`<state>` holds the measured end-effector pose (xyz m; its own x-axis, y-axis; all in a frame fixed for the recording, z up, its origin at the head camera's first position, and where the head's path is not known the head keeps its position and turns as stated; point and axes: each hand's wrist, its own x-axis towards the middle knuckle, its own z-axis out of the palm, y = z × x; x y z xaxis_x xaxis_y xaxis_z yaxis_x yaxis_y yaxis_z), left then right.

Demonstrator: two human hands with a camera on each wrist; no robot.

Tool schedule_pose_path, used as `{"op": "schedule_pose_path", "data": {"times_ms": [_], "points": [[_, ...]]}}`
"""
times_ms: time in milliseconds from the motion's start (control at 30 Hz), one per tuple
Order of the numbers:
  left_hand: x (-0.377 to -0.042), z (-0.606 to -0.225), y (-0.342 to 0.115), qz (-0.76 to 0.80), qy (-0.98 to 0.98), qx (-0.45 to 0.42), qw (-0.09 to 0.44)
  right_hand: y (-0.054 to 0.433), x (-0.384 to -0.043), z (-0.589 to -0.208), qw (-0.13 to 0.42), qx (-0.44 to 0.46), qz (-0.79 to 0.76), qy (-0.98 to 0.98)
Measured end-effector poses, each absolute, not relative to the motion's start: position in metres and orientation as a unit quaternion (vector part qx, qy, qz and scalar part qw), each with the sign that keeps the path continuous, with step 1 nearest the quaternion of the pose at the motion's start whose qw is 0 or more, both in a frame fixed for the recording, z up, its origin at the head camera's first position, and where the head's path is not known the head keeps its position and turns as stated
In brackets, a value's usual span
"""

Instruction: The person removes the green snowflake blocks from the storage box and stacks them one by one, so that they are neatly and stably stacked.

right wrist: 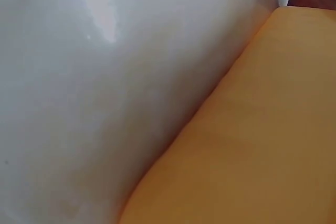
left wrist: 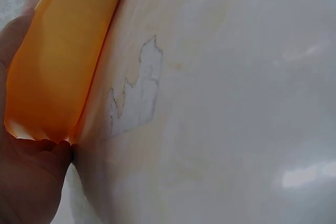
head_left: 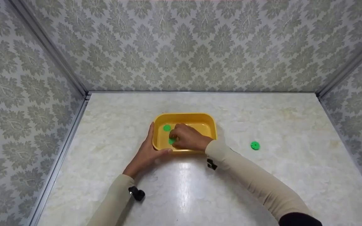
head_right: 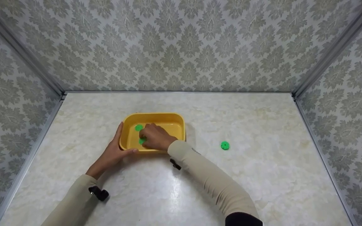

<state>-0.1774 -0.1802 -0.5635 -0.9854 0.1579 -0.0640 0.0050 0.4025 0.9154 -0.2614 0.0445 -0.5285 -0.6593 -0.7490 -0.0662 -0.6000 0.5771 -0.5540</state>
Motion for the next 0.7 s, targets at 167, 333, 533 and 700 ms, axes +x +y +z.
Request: {"op": "schedule_pose_path", "data": {"times_ms": [167,333,533,700], "points": [[-0.178,-0.564,-0.180,0.547,0.833,0.048,0.069,0.046,-0.261,-0.529,0.149,-0.379,-0.247,0.879],[-0.178,-0.565,-0.181,0.544,0.835,0.047,0.073,0.052,-0.261,-0.529,0.146,-0.383,-0.263,0.873],[-0.178,-0.564,-0.180,0.539,0.838,0.044,0.073,0.065,-0.260,-0.524,0.135,-0.379,-0.281,0.871],[-0.178,-0.565,-0.180,0.546,0.834,0.048,0.072,0.077,-0.257,-0.520,0.133,-0.362,-0.297,0.873]]}}
